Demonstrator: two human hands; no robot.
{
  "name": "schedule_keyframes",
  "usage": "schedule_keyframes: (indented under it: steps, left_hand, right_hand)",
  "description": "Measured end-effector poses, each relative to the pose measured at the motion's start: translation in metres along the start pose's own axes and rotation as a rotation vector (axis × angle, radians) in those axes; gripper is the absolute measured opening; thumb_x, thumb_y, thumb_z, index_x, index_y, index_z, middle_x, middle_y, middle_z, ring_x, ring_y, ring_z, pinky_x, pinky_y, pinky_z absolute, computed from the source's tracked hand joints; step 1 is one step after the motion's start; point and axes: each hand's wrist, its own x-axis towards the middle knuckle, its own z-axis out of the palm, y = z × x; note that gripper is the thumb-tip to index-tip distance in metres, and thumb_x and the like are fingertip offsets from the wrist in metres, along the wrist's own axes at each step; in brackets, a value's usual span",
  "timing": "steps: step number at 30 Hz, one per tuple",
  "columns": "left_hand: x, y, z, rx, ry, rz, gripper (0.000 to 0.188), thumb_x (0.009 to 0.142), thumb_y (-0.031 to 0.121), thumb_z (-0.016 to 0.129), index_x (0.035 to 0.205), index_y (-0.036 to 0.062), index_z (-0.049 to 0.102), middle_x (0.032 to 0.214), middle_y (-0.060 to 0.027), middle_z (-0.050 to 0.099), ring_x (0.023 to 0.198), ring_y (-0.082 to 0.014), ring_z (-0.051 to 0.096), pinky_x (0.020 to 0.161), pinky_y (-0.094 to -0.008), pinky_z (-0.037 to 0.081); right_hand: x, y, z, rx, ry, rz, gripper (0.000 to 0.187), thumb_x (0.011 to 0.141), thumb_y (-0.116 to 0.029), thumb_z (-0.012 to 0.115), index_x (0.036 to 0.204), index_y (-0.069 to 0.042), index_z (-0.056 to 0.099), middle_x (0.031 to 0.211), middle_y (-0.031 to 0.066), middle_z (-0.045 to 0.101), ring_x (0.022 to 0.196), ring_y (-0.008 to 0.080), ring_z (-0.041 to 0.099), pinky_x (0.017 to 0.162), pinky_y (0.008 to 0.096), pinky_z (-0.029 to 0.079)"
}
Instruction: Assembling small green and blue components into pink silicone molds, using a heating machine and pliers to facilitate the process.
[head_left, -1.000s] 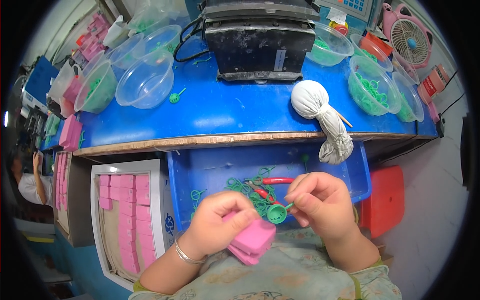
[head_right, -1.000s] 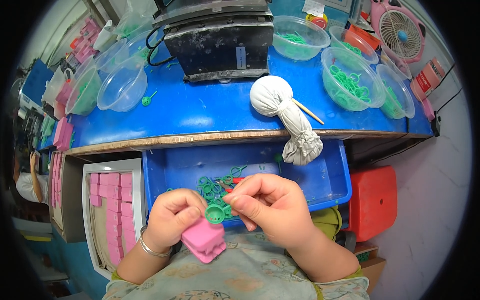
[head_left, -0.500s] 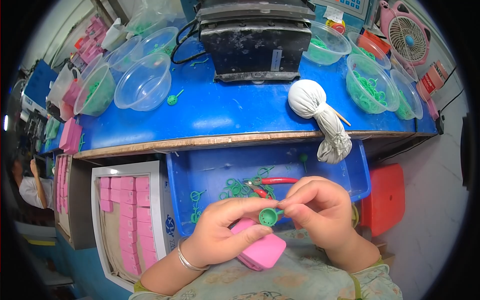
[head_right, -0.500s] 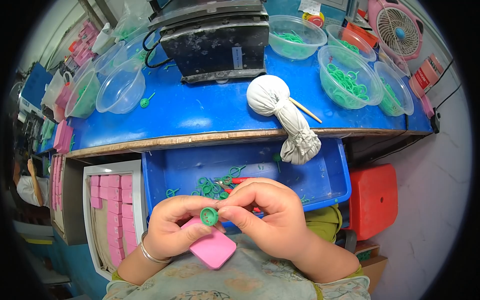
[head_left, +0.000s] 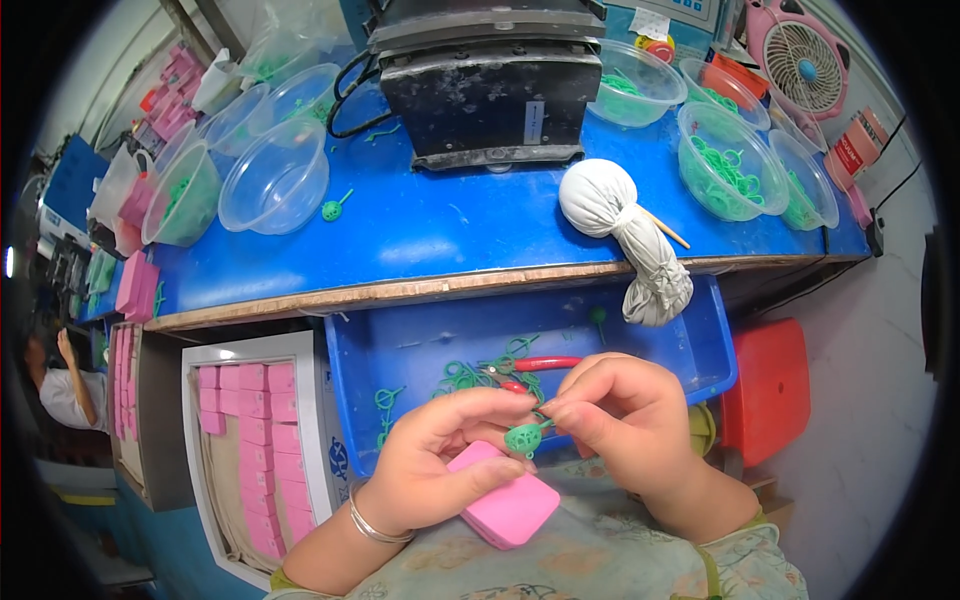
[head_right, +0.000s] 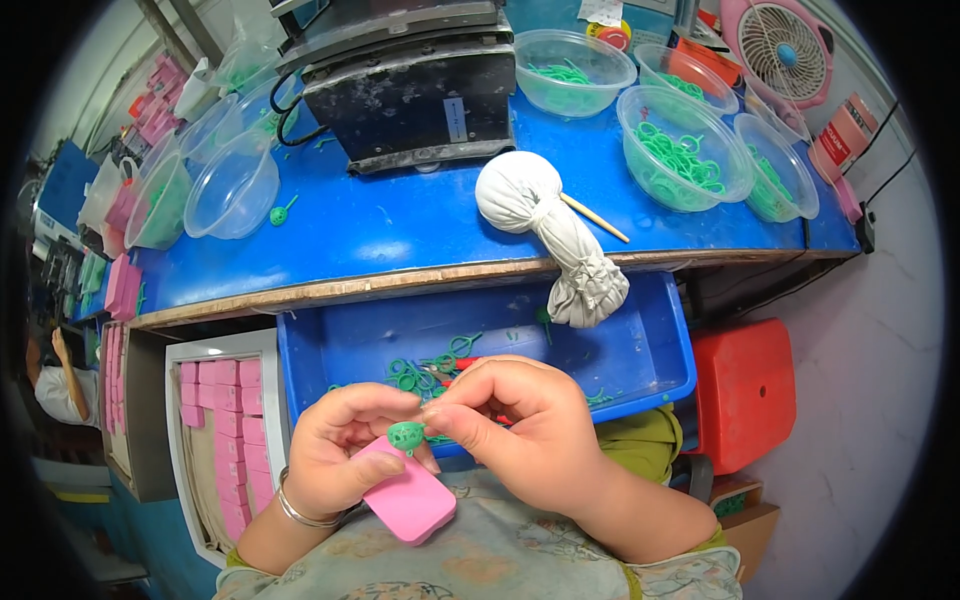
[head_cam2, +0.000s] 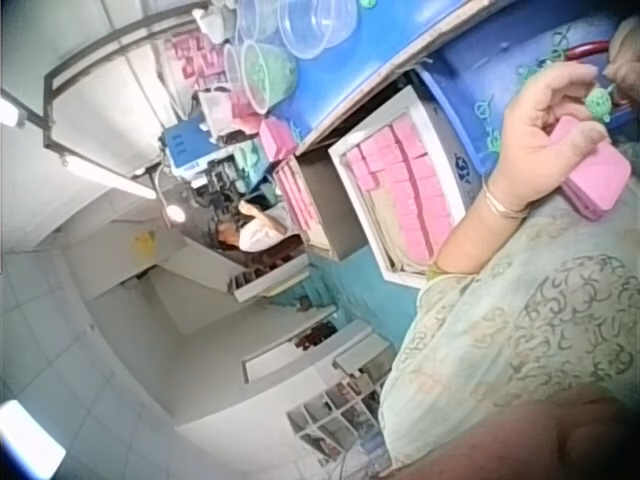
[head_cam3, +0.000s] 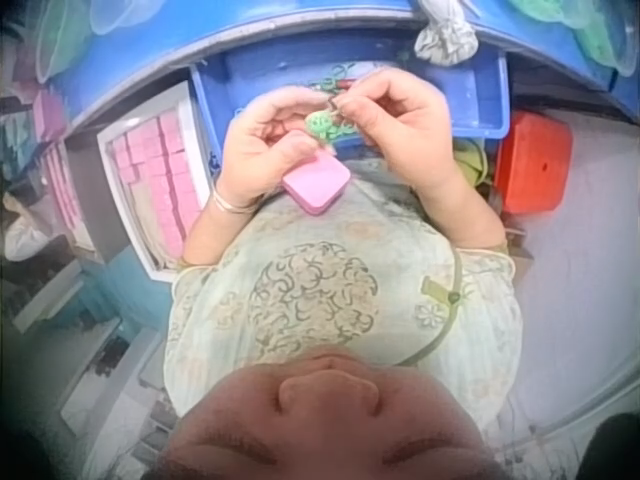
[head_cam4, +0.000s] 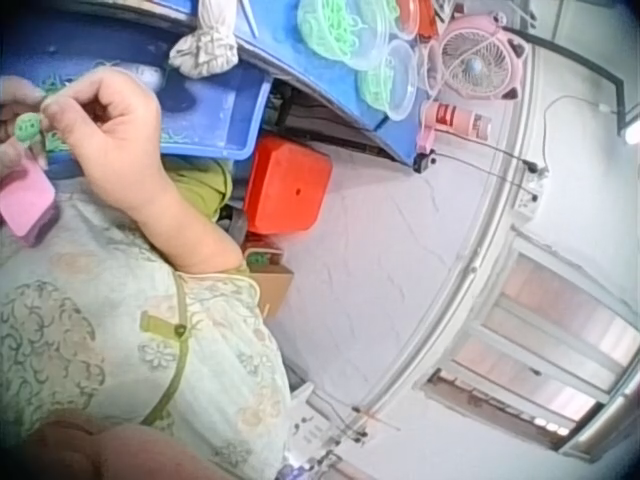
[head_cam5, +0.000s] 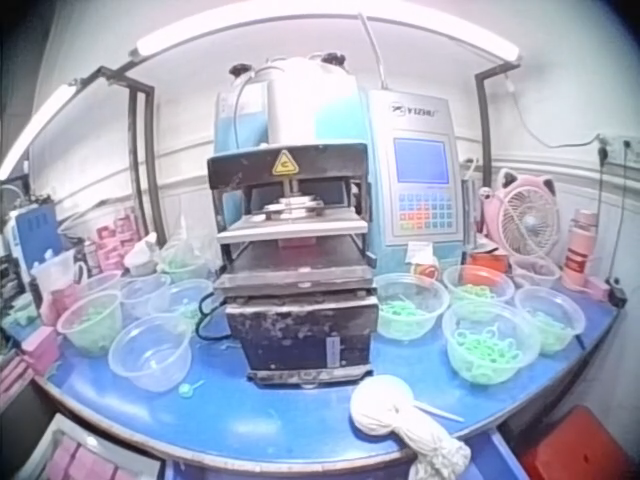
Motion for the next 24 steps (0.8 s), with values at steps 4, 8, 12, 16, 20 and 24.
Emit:
schedule_keyframes:
  steps: [4, 8, 12, 16, 20, 24]
  left_hand:
    - [-0.0012, -0.0029, 0.0019, -0.077, 0.026, -0.006, 0.032, 0.08, -0.006, 0.061, 0.109, -0.0027, 0.049, 0.103, -0.0104, 0.058, 0.091, -0.0163, 0.061, 0.08, -0.0284, 0.049]
    - [0.0002, -0.0052, 0.0025, -0.101, 0.015, 0.018, 0.023, 0.081, -0.007, 0.059, 0.102, -0.0018, 0.05, 0.1, -0.0097, 0.057, 0.091, -0.0159, 0.061, 0.08, -0.0283, 0.049]
    - [0.0016, -0.0061, 0.0022, -0.116, -0.013, 0.044, 0.022, 0.081, -0.007, 0.058, 0.101, -0.0018, 0.05, 0.101, -0.0103, 0.056, 0.091, -0.016, 0.06, 0.08, -0.0278, 0.048]
    - [0.0024, -0.0059, 0.003, -0.053, -0.008, 0.065, 0.019, 0.081, -0.008, 0.058, 0.098, -0.0015, 0.051, 0.1, -0.0108, 0.056, 0.09, -0.0156, 0.058, 0.08, -0.0279, 0.047]
    - [0.0022, -0.0042, 0.0031, -0.037, -0.008, 0.054, 0.016, 0.081, -0.006, 0.059, 0.095, -0.001, 0.052, 0.096, -0.0102, 0.058, 0.088, -0.0153, 0.058, 0.078, -0.0277, 0.047]
    - [0.0009, -0.0034, 0.0027, -0.055, 0.0, 0.039, 0.015, 0.081, -0.004, 0.06, 0.094, -0.0005, 0.052, 0.093, -0.0095, 0.059, 0.088, -0.0154, 0.059, 0.078, -0.0275, 0.047]
  right_hand:
    - [0.0, 0.0022, 0.0016, 0.111, -0.014, 0.013, 0.007, 0.084, -0.005, 0.062, 0.085, 0.002, 0.063, 0.083, 0.0066, 0.059, 0.071, 0.0083, 0.056, 0.06, 0.0204, 0.045]
    - [0.0002, 0.003, 0.001, 0.062, -0.02, 0.006, 0.008, 0.084, -0.005, 0.062, 0.086, 0.002, 0.062, 0.083, 0.0072, 0.059, 0.071, 0.0085, 0.056, 0.06, 0.0205, 0.045]
    - [0.0008, 0.0041, 0.0006, 0.018, -0.028, -0.027, 0.008, 0.084, -0.005, 0.062, 0.086, 0.003, 0.062, 0.082, 0.0075, 0.058, 0.07, 0.0084, 0.055, 0.06, 0.0207, 0.045]
    - [0.0013, 0.0048, 0.0011, 0.04, -0.026, -0.024, 0.008, 0.084, -0.005, 0.062, 0.088, 0.002, 0.062, 0.082, 0.0065, 0.057, 0.071, 0.008, 0.055, 0.061, 0.0207, 0.045]
    - [0.0007, 0.0059, 0.0036, 0.039, 0.031, 0.017, 0.009, 0.083, -0.005, 0.062, 0.09, 0.002, 0.062, 0.083, 0.0057, 0.057, 0.073, 0.0077, 0.054, 0.062, 0.02, 0.044]
    - [0.0022, 0.0104, 0.003, -0.042, 0.047, 0.052, 0.01, 0.084, -0.006, 0.062, 0.091, 0.001, 0.062, 0.082, 0.0045, 0.056, 0.07, 0.0065, 0.052, 0.06, 0.0198, 0.043]
